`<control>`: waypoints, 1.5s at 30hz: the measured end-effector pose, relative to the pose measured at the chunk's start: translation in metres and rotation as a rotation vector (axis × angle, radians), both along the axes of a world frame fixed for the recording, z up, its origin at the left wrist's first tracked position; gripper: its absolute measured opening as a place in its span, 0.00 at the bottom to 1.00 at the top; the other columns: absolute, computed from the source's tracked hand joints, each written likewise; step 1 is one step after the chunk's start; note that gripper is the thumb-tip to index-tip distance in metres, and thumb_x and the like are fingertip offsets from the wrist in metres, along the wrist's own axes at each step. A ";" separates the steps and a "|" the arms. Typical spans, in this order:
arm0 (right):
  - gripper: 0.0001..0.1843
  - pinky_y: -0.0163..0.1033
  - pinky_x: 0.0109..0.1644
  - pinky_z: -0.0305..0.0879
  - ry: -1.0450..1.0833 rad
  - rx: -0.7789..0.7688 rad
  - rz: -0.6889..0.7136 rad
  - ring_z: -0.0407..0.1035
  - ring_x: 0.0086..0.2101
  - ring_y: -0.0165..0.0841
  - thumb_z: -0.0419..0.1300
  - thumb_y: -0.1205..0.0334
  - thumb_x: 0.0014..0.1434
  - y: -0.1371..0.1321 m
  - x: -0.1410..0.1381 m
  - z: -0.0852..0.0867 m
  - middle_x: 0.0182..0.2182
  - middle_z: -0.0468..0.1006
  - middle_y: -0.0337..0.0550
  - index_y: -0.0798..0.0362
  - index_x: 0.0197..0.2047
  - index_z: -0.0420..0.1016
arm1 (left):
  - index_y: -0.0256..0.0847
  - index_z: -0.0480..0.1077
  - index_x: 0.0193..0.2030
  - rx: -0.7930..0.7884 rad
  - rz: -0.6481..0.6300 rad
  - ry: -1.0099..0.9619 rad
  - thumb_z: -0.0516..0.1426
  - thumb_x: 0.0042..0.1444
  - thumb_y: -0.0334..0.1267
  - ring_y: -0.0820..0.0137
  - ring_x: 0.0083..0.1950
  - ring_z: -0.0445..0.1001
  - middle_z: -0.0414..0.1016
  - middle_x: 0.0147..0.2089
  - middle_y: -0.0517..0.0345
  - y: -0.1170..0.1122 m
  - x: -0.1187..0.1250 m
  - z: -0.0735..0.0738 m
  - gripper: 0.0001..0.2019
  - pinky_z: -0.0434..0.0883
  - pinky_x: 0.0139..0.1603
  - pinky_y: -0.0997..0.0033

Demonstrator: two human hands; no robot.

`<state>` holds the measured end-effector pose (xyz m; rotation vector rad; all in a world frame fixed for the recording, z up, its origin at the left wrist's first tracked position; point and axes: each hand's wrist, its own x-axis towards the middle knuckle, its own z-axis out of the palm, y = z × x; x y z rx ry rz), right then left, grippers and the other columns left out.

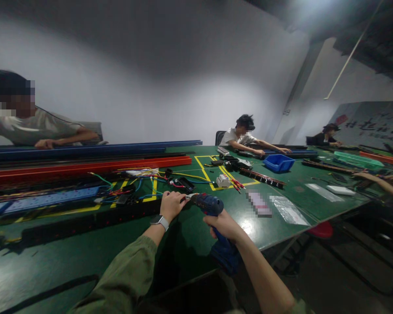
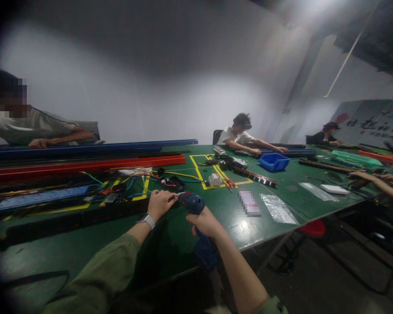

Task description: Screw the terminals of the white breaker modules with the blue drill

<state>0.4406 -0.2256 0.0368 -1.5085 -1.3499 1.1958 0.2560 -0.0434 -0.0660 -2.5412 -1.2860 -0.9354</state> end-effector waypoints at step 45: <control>0.14 0.30 0.19 0.56 0.012 0.000 0.018 0.65 0.16 0.27 0.60 0.63 0.53 0.004 0.003 -0.002 0.18 0.67 0.30 0.55 0.45 0.71 | 0.52 0.79 0.45 0.004 0.013 0.012 0.51 0.64 0.54 0.60 0.43 0.73 0.81 0.39 0.51 -0.002 0.001 0.002 0.18 0.55 0.52 0.55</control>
